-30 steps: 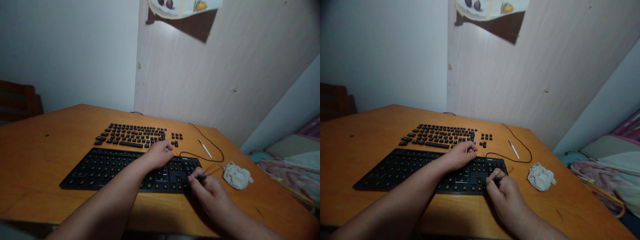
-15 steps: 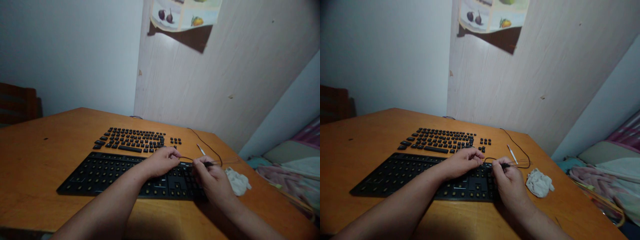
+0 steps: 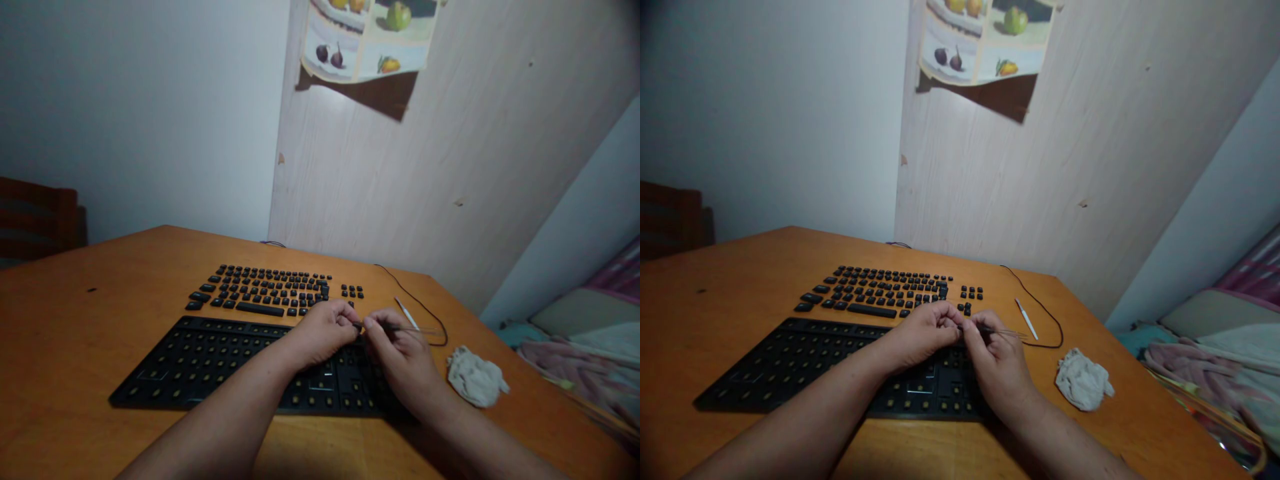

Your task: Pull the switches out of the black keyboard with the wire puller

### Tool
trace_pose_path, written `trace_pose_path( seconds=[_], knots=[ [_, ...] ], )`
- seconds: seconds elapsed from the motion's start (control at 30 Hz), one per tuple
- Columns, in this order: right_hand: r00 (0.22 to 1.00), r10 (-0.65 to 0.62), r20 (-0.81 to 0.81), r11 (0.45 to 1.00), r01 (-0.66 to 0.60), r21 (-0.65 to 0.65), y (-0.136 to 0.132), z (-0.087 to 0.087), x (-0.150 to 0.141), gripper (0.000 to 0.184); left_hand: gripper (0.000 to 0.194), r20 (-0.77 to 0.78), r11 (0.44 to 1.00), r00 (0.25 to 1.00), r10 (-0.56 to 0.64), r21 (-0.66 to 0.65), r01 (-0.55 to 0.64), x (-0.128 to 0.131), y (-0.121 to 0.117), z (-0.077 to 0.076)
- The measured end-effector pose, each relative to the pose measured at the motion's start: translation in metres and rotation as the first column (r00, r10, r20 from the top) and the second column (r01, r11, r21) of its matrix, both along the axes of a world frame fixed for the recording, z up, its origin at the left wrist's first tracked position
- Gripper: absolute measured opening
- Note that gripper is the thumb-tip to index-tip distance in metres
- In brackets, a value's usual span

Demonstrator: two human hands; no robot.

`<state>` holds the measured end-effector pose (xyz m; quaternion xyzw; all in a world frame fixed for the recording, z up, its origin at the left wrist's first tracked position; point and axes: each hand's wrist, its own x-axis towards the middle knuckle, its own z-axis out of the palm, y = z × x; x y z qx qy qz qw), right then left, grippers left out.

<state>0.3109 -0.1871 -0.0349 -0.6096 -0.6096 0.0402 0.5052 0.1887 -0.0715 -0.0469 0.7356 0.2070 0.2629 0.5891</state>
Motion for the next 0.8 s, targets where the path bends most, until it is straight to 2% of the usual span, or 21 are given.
trace_pose_path(
  seconds=[0.07, 0.17, 0.27, 0.4, 0.6, 0.7, 0.8],
  knots=[
    [1.000, -0.002, -0.024, 1.000, 0.002, 0.008, 0.000, 0.001, 0.001, 0.023, 0.017, -0.015, 0.999, 0.999, 0.036, 0.002, -0.036, 0.000, 0.000, 0.001],
    [1.000, -0.008, -0.022, 1.000, 0.008, 0.023, 0.001, 0.001, 0.008, 0.027, 0.020, -0.017, 0.996, 0.998, 0.062, -0.064, -0.063, -0.001, 0.000, 0.002],
    [0.986, -0.008, 0.167, 0.999, 0.003, 0.033, 0.004, -0.001, 0.017, 0.024, 0.022, 0.024, 0.986, 0.998, 0.050, -0.163, -0.046, -0.001, 0.000, 0.004],
    [0.894, 0.039, 0.446, 0.998, -0.017, -0.052, 0.007, -0.005, 0.025, 0.025, 0.025, 0.059, 0.972, 0.998, 0.038, -0.236, -0.023, -0.002, -0.001, 0.004],
    [0.824, 0.054, 0.564, 0.989, 0.034, -0.144, 0.006, -0.003, 0.028, 0.022, 0.039, 0.040, 0.973, 0.999, 0.008, -0.232, 0.002, -0.001, -0.002, 0.000],
    [0.843, 0.019, 0.538, 0.988, 0.067, -0.139, 0.017, -0.004, 0.046, 0.024, 0.038, 0.025, 0.970, 0.993, 0.115, -0.217, -0.107, -0.002, 0.002, 0.002],
    [0.860, -0.083, 0.503, 0.973, 0.180, -0.146, 0.037, -0.010, 0.076, 0.027, 0.033, 0.024, 0.945, 0.964, 0.264, -0.205, -0.254, -0.003, 0.007, 0.006]
  ],
)
